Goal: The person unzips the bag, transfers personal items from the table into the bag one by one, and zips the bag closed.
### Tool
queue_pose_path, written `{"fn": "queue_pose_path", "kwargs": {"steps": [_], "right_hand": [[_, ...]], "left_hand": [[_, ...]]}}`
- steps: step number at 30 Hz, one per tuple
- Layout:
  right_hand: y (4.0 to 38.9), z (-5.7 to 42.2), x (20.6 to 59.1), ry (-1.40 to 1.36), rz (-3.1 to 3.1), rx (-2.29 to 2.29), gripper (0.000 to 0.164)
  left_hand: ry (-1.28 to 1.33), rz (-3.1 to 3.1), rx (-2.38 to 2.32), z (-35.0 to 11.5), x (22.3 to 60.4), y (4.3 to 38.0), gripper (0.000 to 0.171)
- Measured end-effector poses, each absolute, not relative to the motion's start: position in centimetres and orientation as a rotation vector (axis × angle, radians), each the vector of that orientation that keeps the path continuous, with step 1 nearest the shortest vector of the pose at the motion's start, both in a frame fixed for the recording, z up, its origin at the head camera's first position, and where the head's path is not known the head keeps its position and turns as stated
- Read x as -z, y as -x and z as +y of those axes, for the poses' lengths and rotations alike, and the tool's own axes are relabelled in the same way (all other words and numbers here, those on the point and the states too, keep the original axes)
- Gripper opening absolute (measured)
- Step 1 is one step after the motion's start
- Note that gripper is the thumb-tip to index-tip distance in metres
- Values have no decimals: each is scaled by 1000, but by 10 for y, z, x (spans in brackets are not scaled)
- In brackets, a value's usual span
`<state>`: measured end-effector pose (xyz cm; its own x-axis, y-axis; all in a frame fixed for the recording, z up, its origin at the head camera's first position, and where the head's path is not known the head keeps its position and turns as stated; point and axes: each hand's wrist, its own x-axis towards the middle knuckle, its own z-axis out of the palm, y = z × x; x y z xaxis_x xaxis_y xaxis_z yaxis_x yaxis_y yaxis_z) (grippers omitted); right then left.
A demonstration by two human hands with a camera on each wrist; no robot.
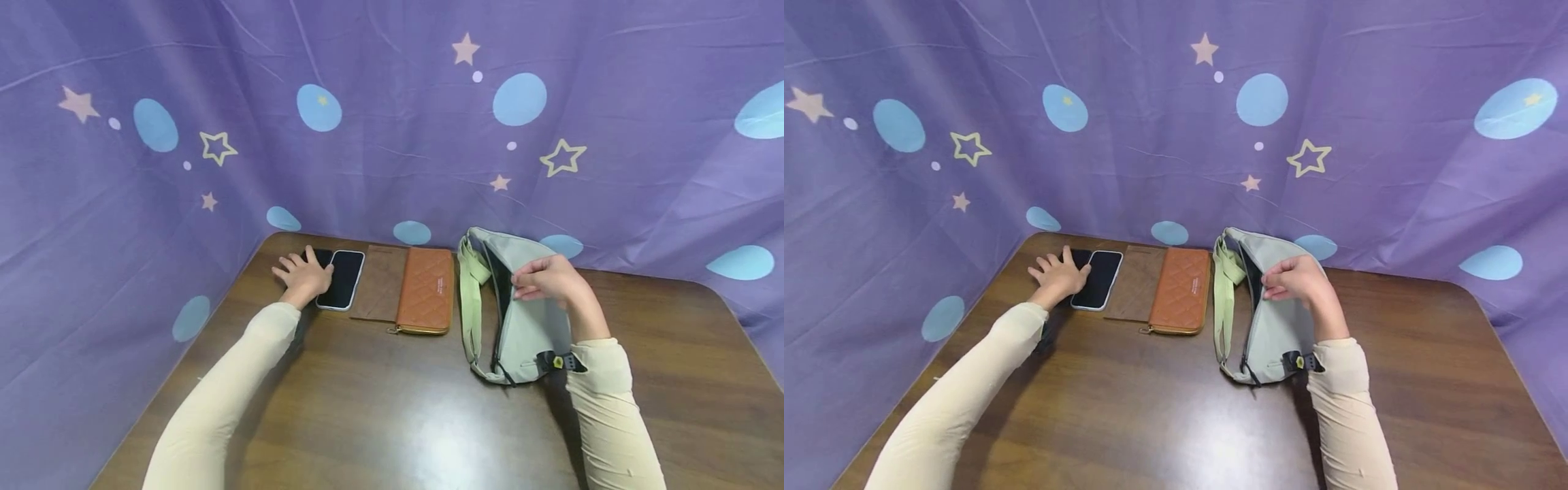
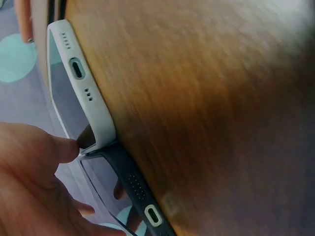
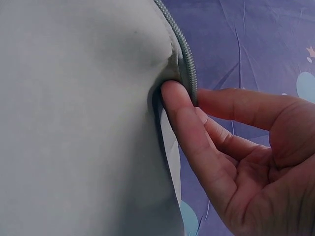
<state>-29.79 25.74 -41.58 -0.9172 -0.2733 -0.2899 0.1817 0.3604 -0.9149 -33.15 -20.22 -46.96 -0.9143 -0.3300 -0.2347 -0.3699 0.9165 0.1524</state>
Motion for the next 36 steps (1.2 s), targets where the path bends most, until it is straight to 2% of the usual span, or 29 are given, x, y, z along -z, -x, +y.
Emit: {"fn": "queue_pose_path", "kwargs": {"steps": [12, 18, 25, 36], "right_hand": [[299, 262, 415, 56, 2237, 1584, 24], [299, 263, 418, 44, 2211, 1620, 24], [300, 264, 415, 34, 2197, 1648, 17], [298, 271, 414, 30, 2209, 1630, 29]], "left_hand": [[500, 2862, -567, -204, 469, 330, 79], [541, 2879, -548, -206, 465, 333, 76], [610, 2850, -559, -216, 458, 342, 87], [662, 2808, -580, -218, 454, 351, 82]]}}
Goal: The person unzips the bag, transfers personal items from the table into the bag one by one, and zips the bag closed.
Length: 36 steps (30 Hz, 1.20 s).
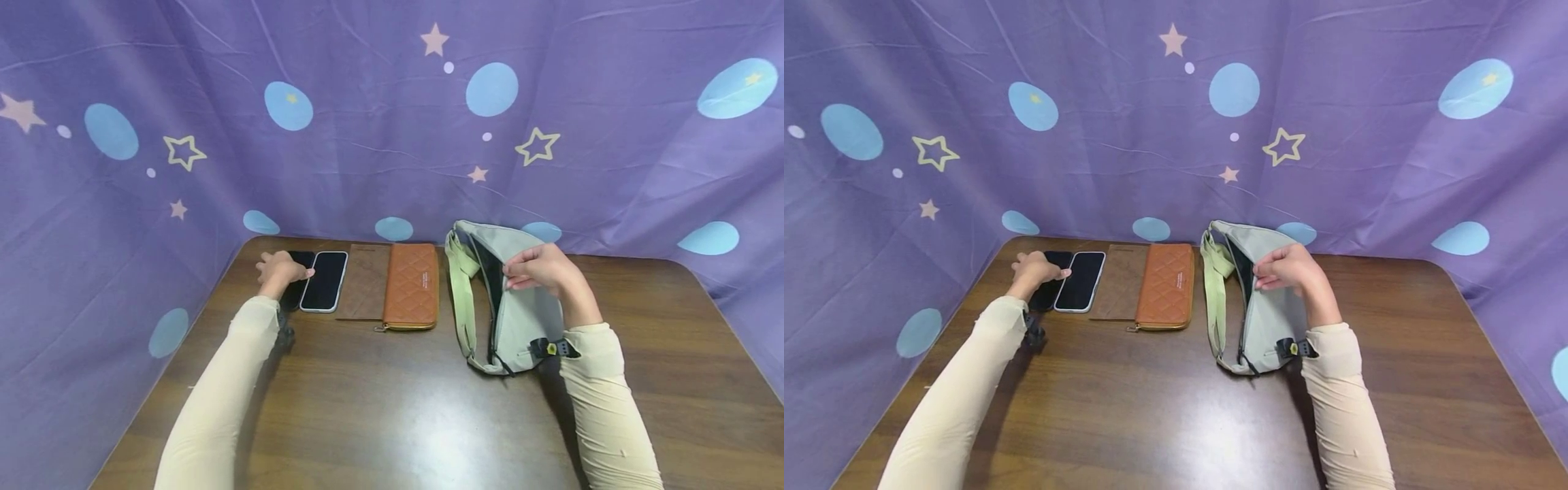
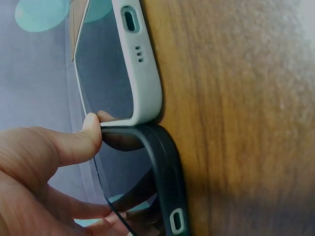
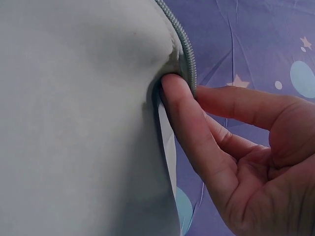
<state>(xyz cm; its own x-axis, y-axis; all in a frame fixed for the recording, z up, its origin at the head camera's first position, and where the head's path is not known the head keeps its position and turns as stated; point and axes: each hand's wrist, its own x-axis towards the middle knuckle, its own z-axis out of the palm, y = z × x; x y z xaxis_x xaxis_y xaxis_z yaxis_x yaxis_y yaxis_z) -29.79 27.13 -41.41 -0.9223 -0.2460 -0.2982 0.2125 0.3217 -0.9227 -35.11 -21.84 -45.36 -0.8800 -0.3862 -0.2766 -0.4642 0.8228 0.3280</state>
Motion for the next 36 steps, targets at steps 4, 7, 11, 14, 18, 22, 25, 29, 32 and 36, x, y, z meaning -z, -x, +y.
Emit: {"fn": "queue_pose_path", "kwargs": {"steps": [4, 7, 11, 14, 18, 22, 25, 29, 32, 36], "right_hand": [[299, 270, 413, 28, 2198, 1619, 30], [300, 269, 412, 37, 2193, 1617, 29], [300, 268, 411, 52, 2190, 1620, 26], [299, 268, 413, 59, 2186, 1612, 25], [298, 270, 416, 68, 2183, 1608, 23], [296, 272, 418, 73, 2178, 1630, 19], [294, 272, 418, 77, 2167, 1635, 21], [292, 271, 416, 84, 2170, 1632, 25], [292, 271, 414, 90, 2180, 1629, 27], [294, 270, 413, 98, 2180, 1620, 26]], "left_hand": [[700, 2786, -546, -221, 452, 354, 87], [723, 2779, -513, -223, 450, 356, 88], [723, 2772, -500, -225, 449, 355, 87], [679, 2768, -478, -228, 449, 353, 93], [610, 2777, -448, -232, 450, 349, 101], [588, 2791, -468, -233, 449, 346, 103], [586, 2800, -475, -235, 447, 346, 100], [549, 2808, -492, -240, 445, 348, 91], [520, 2787, -530, -244, 442, 351, 87], [574, 2675, -678, -252, 438, 357, 85]]}}
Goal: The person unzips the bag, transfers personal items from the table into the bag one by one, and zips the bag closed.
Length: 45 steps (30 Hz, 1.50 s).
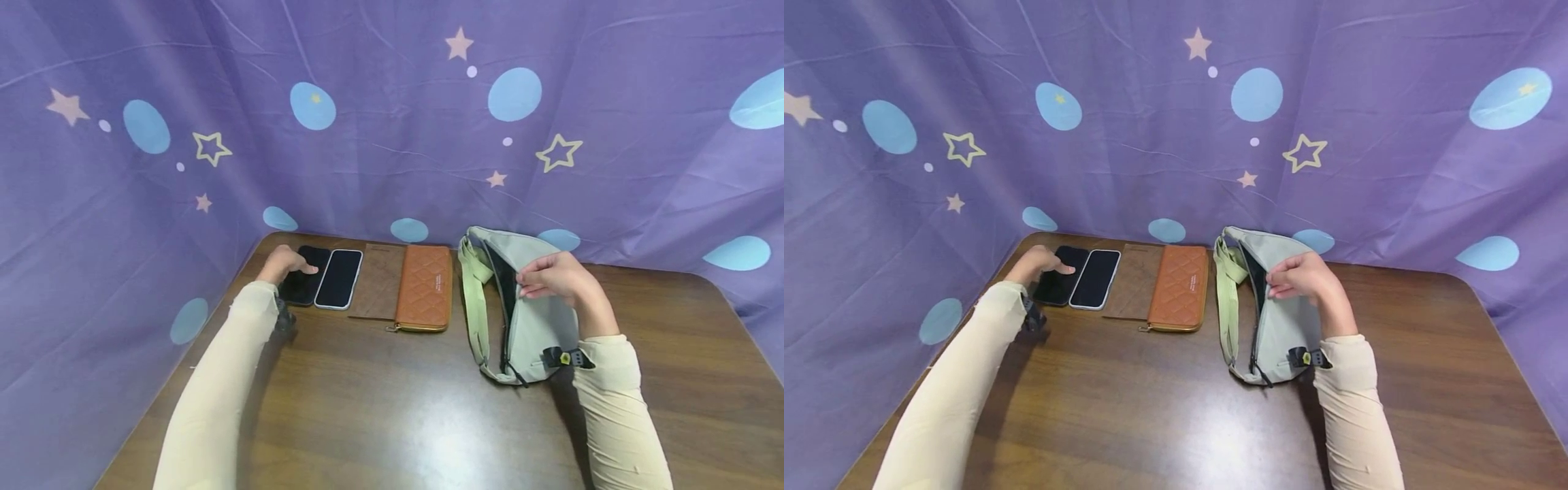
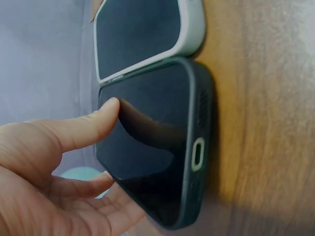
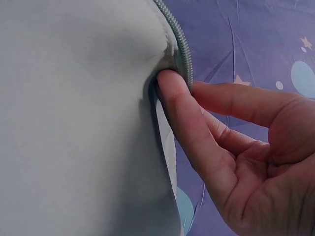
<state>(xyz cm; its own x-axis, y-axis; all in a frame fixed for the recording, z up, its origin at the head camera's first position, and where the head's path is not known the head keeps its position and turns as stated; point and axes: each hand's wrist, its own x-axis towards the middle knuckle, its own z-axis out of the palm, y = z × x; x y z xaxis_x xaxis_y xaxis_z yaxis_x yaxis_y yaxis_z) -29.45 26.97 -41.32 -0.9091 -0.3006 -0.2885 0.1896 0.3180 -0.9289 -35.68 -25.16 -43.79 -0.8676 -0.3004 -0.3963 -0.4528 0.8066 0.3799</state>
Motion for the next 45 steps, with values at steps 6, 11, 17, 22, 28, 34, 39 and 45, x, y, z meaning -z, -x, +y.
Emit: {"fn": "queue_pose_path", "kwargs": {"steps": [6, 11, 17, 22, 28, 34, 39, 45], "right_hand": [[296, 273, 413, 100, 2164, 1625, 17], [296, 277, 412, 100, 2164, 1626, 12], [296, 278, 412, 99, 2151, 1627, 11], [297, 279, 413, 107, 2138, 1630, 12], [298, 278, 413, 117, 2140, 1630, 11], [296, 277, 412, 118, 2160, 1629, 9], [296, 275, 413, 128, 2145, 1637, 9], [296, 273, 416, 120, 2150, 1627, 9]], "left_hand": [[619, 2516, -970, -289, 467, 393, 59], [544, 2248, -1279, -364, 555, 464, 61], [506, 1988, -1455, -369, 554, 459, 43], [427, 1980, -1495, -314, 466, 381, 55], [366, 1928, -1554, -300, 431, 354, 55], [405, 1947, -1559, -300, 429, 353, 62], [402, 1941, -1543, -301, 428, 351, 65], [308, 1949, -1524, -306, 433, 347, 66]]}}
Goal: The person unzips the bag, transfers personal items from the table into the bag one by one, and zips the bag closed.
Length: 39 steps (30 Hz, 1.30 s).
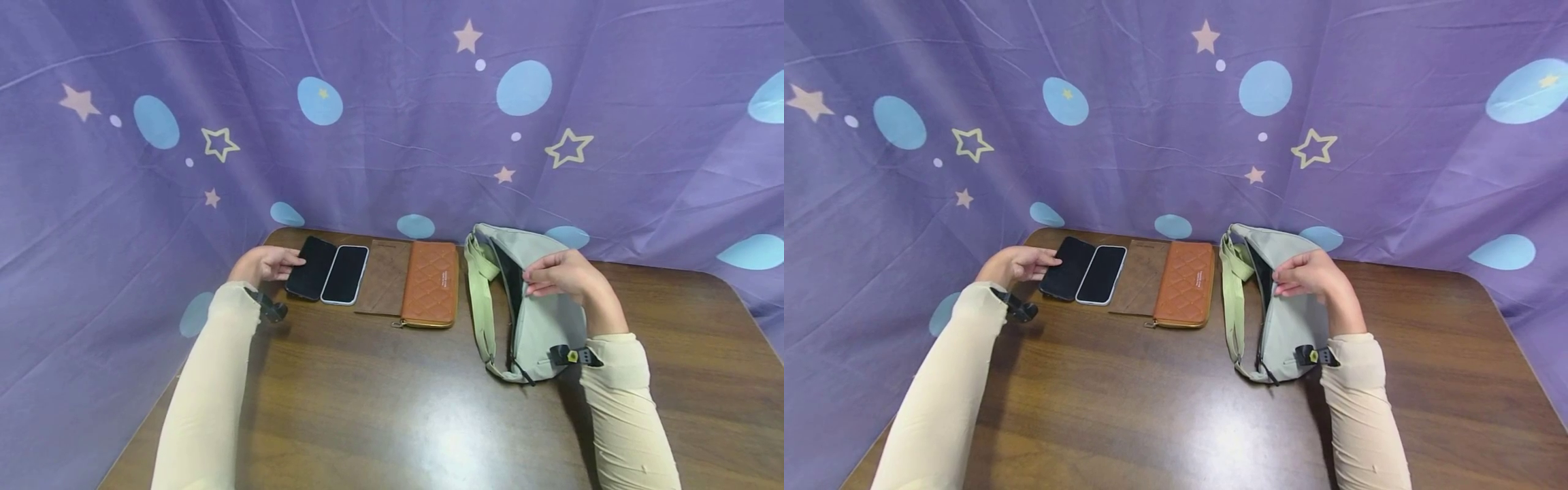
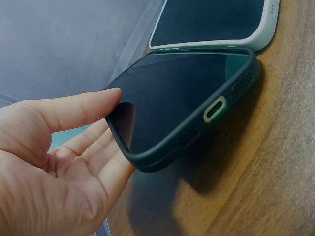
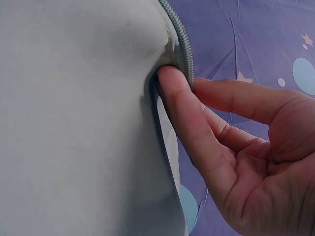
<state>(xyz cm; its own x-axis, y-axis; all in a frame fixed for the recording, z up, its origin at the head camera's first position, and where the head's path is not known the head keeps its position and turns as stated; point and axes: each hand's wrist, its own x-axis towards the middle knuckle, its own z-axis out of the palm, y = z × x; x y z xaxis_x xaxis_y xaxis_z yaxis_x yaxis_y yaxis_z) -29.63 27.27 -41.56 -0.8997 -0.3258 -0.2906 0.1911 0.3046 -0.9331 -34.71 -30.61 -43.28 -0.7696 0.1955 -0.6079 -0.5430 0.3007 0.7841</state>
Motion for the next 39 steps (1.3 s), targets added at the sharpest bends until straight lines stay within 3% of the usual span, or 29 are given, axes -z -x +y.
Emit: {"fn": "queue_pose_path", "kwargs": {"steps": [25, 34, 39], "right_hand": [[298, 272, 416, 137, 2128, 1620, 11], [298, 272, 417, 134, 2117, 1631, 9], [299, 273, 418, 134, 2114, 1637, 8]], "left_hand": [[266, 1911, -1662, -297, 422, 349, 66], [186, 1837, -1747, -284, 414, 351, 54], [131, 1834, -1757, -268, 410, 351, 56]]}}
